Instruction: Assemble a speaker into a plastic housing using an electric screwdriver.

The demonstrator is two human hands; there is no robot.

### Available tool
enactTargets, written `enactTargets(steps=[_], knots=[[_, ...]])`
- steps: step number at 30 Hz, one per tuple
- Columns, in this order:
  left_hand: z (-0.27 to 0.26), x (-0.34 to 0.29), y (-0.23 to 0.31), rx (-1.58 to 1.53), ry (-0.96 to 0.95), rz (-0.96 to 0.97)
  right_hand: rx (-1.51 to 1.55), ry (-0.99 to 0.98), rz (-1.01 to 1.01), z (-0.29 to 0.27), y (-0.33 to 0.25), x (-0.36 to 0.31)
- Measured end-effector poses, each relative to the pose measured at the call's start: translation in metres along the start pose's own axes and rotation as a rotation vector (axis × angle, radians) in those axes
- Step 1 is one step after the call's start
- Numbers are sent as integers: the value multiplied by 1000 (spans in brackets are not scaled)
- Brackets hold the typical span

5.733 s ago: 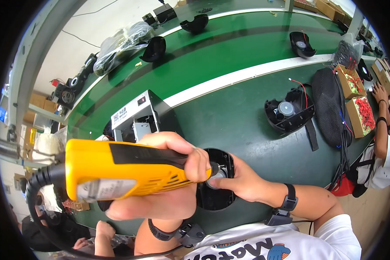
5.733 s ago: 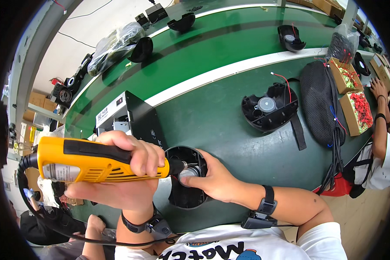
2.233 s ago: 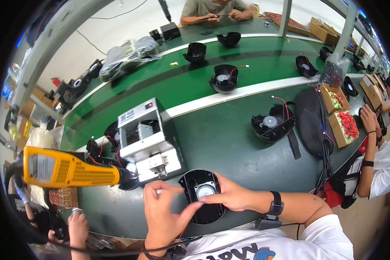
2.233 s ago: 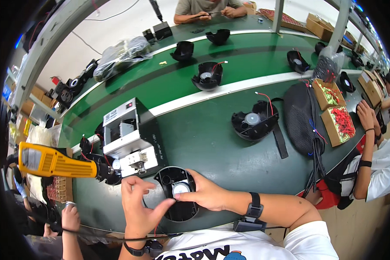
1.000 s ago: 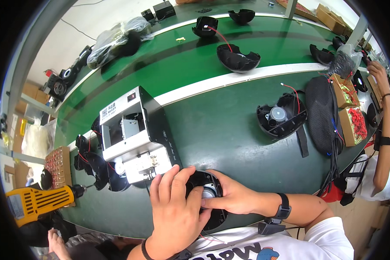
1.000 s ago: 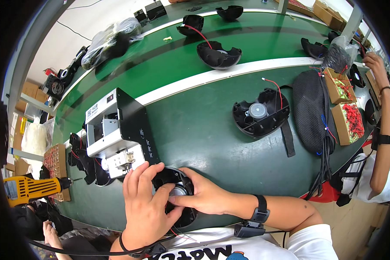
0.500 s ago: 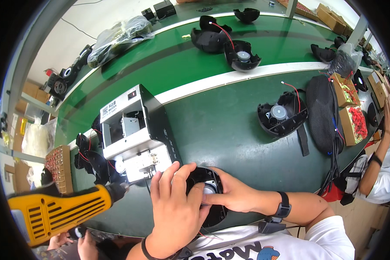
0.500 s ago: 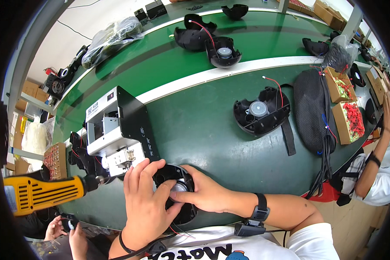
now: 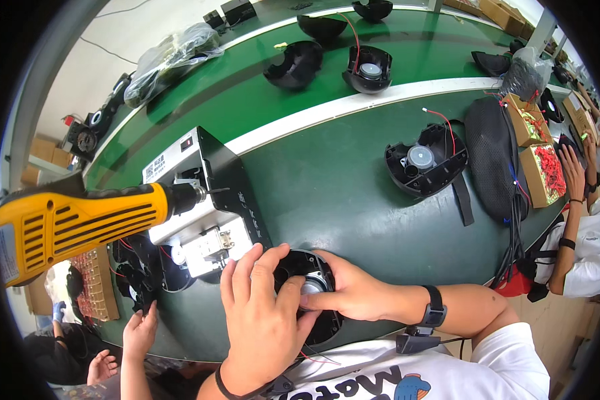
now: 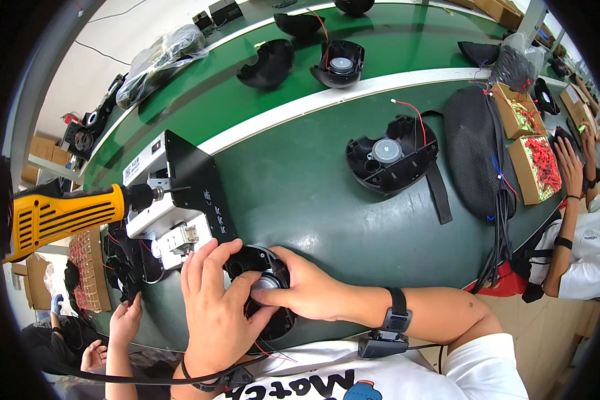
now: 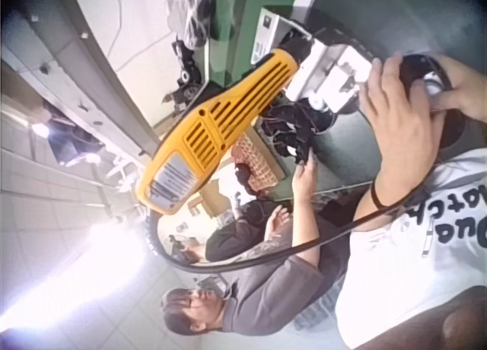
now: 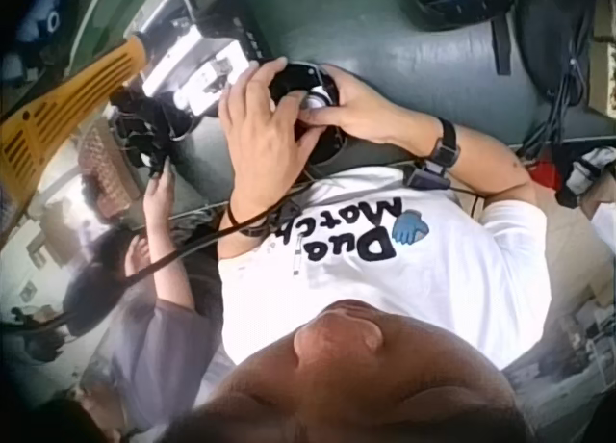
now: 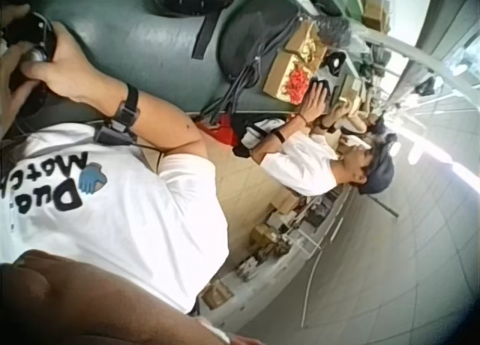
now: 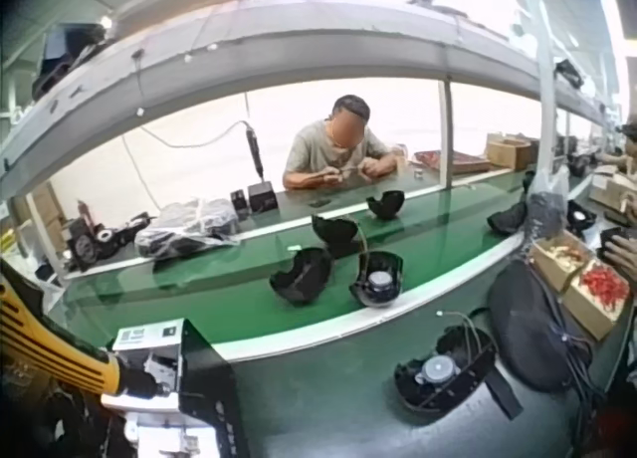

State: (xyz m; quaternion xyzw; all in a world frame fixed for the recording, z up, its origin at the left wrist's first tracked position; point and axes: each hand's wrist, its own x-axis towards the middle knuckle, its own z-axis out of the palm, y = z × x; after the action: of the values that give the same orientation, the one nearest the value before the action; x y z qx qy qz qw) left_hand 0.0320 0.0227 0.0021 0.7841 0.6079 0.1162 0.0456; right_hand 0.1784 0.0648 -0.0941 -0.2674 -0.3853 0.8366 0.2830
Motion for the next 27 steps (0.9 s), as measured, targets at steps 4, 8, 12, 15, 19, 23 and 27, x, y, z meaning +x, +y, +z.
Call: enactTargets(steps=[4, 8, 12, 15, 19, 23, 27], knots=[[-4, 1, -4, -38, 5, 3, 23, 2, -20, -3, 5, 3], [-21, -2, -23, -277, 132, -5, 98, 38, -20, -8, 5, 5], [-32, -41, -63, -709, 833, -154, 165, 16, 31, -6, -3, 5], [-54, -25, -78, -745, 1370, -30, 187, 3, 62, -5, 0, 6], [-84, -1, -59, -899, 1033, -45, 203, 43, 26, -5, -1, 7], [-110, 8, -77, -1223, 273, 105, 186, 58, 14, -1, -1, 4], [-90, 30, -82, -1313, 458, 60, 185, 129, -50, -2, 3, 6]])
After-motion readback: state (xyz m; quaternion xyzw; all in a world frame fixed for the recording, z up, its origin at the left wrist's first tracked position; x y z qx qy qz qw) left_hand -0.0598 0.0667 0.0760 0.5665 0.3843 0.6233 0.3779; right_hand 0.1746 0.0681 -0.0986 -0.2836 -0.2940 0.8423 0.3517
